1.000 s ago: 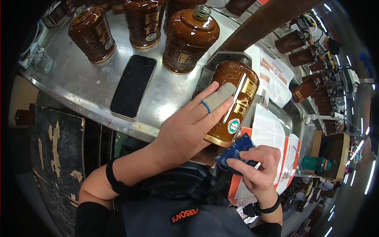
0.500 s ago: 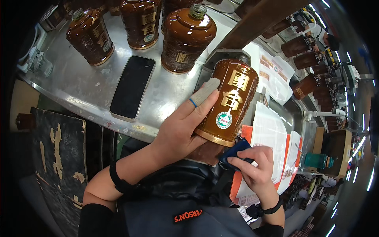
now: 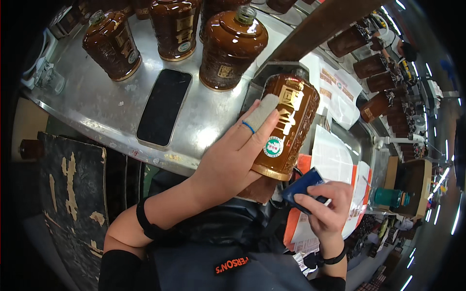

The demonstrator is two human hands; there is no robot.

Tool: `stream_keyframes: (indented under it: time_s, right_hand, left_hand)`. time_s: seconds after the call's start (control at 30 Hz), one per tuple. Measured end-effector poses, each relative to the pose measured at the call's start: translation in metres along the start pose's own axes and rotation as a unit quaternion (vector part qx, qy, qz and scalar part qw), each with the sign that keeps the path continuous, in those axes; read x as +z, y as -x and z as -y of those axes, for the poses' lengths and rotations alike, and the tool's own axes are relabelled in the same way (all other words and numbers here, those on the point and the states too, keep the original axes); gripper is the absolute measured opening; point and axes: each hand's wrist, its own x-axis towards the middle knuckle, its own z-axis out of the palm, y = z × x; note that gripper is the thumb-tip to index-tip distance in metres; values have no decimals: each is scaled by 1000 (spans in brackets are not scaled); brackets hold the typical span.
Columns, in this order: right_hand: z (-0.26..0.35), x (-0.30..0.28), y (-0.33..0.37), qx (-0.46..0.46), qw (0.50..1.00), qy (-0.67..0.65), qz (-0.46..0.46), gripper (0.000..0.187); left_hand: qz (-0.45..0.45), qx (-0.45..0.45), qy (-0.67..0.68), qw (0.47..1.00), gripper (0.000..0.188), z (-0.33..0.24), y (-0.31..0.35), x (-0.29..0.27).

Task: Applying labels and protective seals to brown ceramic/glass bottles on a manufacturing production line.

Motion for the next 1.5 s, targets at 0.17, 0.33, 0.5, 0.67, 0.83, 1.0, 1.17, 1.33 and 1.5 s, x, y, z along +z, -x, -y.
stream_keyframes:
  time_s: [0.17,0.33,0.5,0.67,0.83,1.0,1.17,1.33,1.5]
  right_hand:
    - [9,4,-29,-20,1000,-22,9,30]
    - [-5,7,-3,9,1000,-15,25,33]
    - [11,-9,-17,5,1000,15,0,32]
    - [9,9,-15,0,1000,-13,5,30]
    - [-2,17,9,47,998,-34,39,32]
    - [17,-3,-25,-6,1000,-18,-18,33]
    - [6,8,-7,-12,1000,-8,3,32]
    - [0,-1,1,13,1000,26,6,27]
    - [18,-5,-39,-80,996,19,22,36]
  left_hand:
    - [17,-72,89,993,86,13,14,5]
    - [-14,-30,127,991,91,22,16,8]
    - [-2,-15,34,999,88,7,7,-8]
    - [39,68,-38,996,77,-1,-5,-4]
    - [36,-36,37,998,82,4,8,-5]
    - [58,-104,78,990,84,9,13,-6]
    - [21,-61,68,996,91,16,17,0]
    - [4,-35,74,997,91,16,17,3]
    - [62,-96,81,990,84,17,19,-4]
